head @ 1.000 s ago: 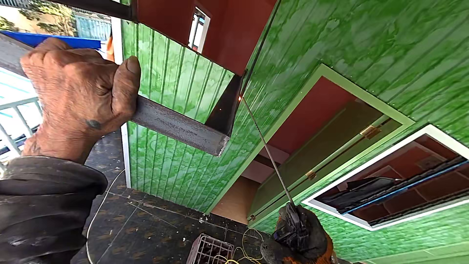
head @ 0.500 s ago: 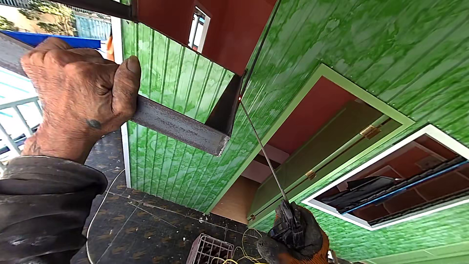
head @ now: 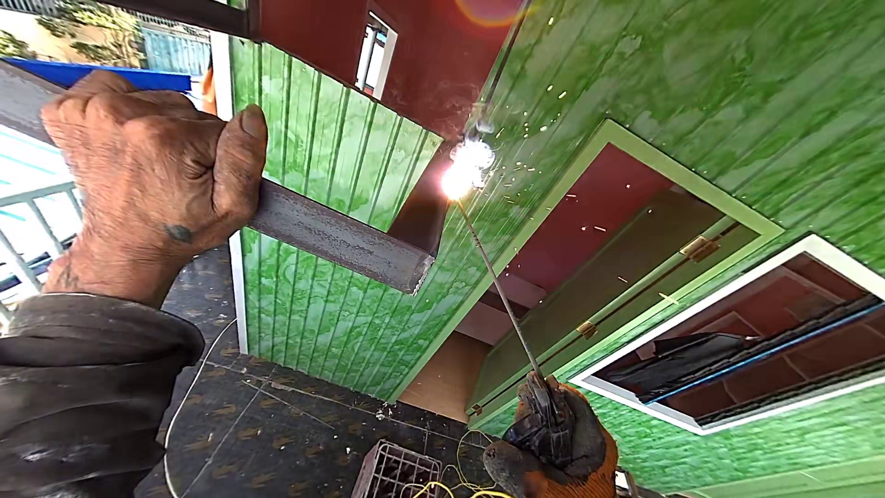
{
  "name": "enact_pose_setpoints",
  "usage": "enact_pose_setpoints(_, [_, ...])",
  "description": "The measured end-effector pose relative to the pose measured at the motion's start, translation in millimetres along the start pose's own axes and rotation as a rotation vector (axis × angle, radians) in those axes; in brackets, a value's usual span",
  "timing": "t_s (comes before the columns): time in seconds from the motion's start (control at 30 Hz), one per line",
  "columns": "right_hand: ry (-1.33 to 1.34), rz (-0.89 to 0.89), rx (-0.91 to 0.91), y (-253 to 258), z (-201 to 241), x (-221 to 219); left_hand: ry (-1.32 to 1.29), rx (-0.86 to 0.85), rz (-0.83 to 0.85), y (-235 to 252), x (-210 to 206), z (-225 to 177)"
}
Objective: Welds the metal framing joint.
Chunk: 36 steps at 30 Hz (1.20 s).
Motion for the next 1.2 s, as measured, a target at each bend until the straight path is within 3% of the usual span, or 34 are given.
enact_pose_setpoints(0.4, [-0.032,-0.004,0.007,0.3,3.6,-2.1,0.011,0.017,0.007,3.7,3.4,-5.9])
enact_pose_setpoints(0.67, [0.17,-0.006,-0.147,-0.5,-5.9,1.8,0.017,0.029,0.018,6.4,4.9,-9.1])
enact_pose_setpoints(0.93, [0.215,0.03,-0.096,5.1,-9.4,6.5,0.018,0.019,0.005,5.2,3.3,-7.5])
enact_pose_setpoints(1.0, [0.257,0.018,-0.103,3.9,-7.3,7.8,0.026,0.014,0.006,4.3,2.7,-6.5])
enact_pose_setpoints(1.1, [0.329,-0.106,-0.295,3.4,14.2,10.0,0.013,0.021,0.024,4.6,4.0,-7.6])
enact_pose_setpoints(1.17, [0.346,-0.121,-0.243,2.1,10.4,12.4,0.011,0.02,0.028,4.5,3.3,-6.2])
enact_pose_setpoints(1.2, [0.309,-0.176,-0.299,5.7,18.0,8.7,0.008,0.02,0.026,4.7,3.4,-6.3])
Point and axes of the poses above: each hand's wrist, its own y-axis towards the middle knuckle, its own x-axis out of the back of the hand, z = x × y, the point moved 5 cm from there along y, towards the middle knuckle, and after that the axes turned 11 degrees about -x, right-handed, at the moved point
